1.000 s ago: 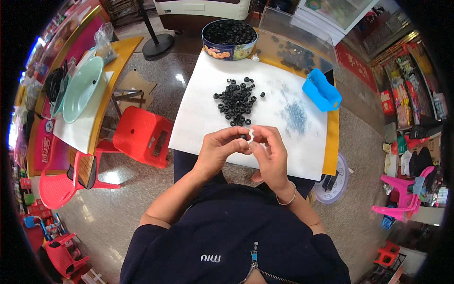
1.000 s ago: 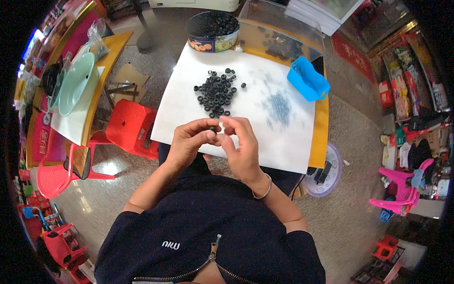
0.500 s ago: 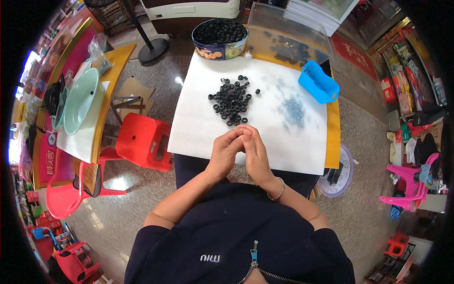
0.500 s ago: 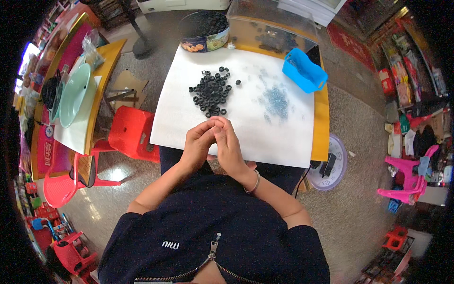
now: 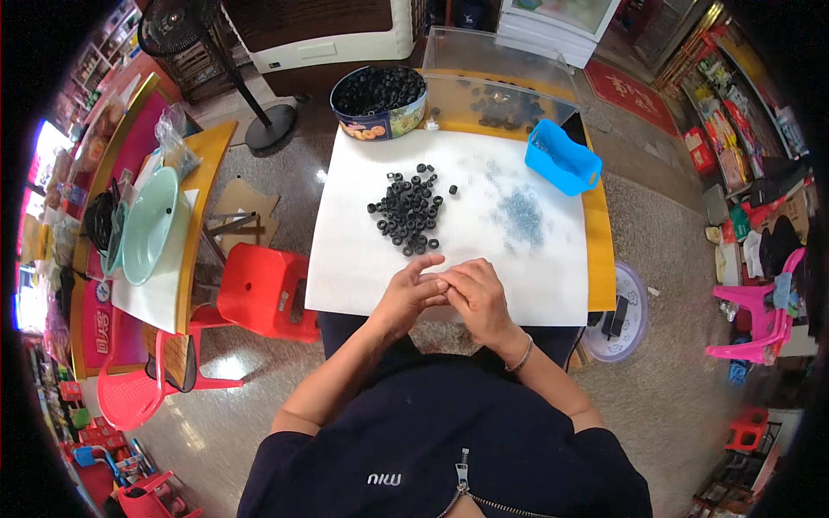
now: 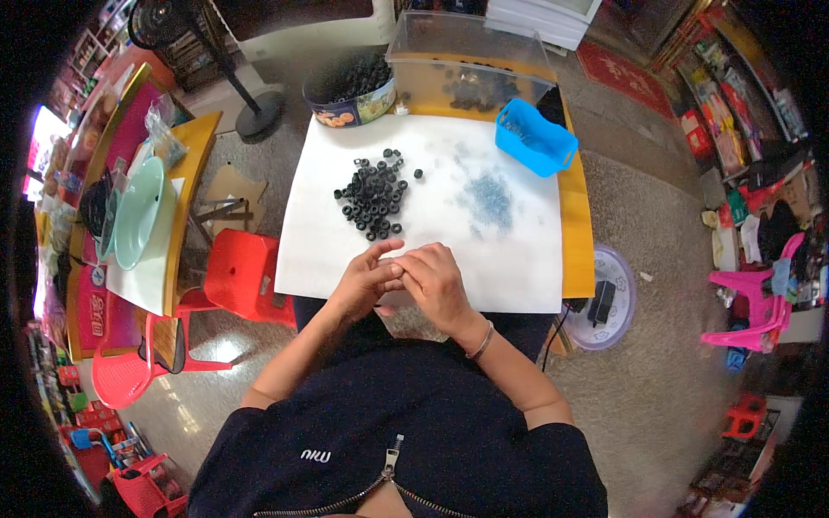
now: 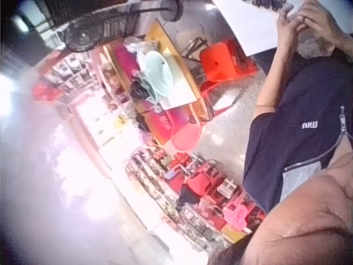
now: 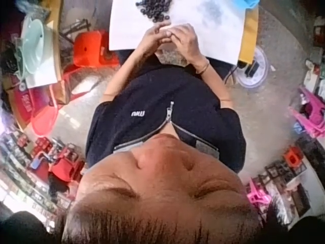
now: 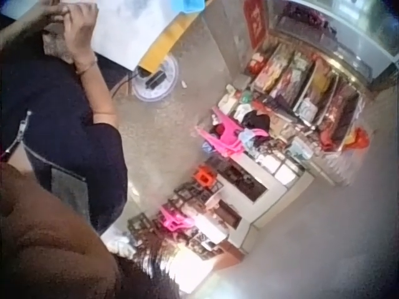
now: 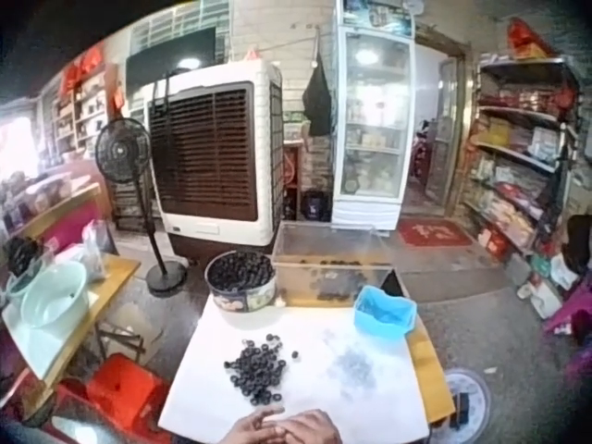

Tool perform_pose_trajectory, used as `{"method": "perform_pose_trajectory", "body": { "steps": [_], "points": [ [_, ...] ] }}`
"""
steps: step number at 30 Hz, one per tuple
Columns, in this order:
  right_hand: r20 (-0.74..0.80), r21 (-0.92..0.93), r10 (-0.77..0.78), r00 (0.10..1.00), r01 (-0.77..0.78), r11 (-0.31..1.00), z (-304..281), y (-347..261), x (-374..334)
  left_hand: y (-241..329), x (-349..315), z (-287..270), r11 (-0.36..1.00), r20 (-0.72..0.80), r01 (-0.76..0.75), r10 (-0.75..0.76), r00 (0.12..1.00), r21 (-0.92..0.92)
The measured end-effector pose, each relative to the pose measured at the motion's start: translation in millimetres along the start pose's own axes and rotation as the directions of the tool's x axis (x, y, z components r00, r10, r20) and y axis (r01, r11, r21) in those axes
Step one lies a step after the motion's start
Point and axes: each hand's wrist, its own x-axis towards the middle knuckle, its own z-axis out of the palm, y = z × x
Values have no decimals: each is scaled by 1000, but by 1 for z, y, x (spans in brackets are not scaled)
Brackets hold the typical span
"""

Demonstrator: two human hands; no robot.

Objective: The person assembles small black plastic or rubber components by hand at a table.

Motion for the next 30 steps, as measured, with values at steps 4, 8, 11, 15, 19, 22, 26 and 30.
{"method": "perform_pose_trajectory", "body": {
  "steps": [4,8,11,15,19,22,26,30],
  "points": [
    [-38,69,47,998,-45,997,3,3,-4,-1,0,3,1000,-6,22,-22,1000,-16],
    [-65,89,60,996,-54,995,5,4,-7,-3,2,2,998,43,24,-22,999,-59],
    [-130,54,11,991,-4,999,8,3,-7,-4,2,4,997,41,9,-6,999,-73],
    [-145,3,-47,988,48,999,7,2,-7,1,-1,11,998,33,53,-53,998,-24],
    [-144,1,-50,988,51,999,4,0,-7,8,-4,10,985,102,171,-173,980,32],
    [-161,41,8,987,-1,999,5,-4,-7,11,-6,15,977,44,103,-113,993,189],
    [-159,136,95,983,-74,988,5,-6,-7,10,-5,16,967,76,-5,-15,997,256],
    [-11,448,338,941,-297,843,1,-5,-7,3,0,12,976,62,-93,82,995,198]
  ]
}}
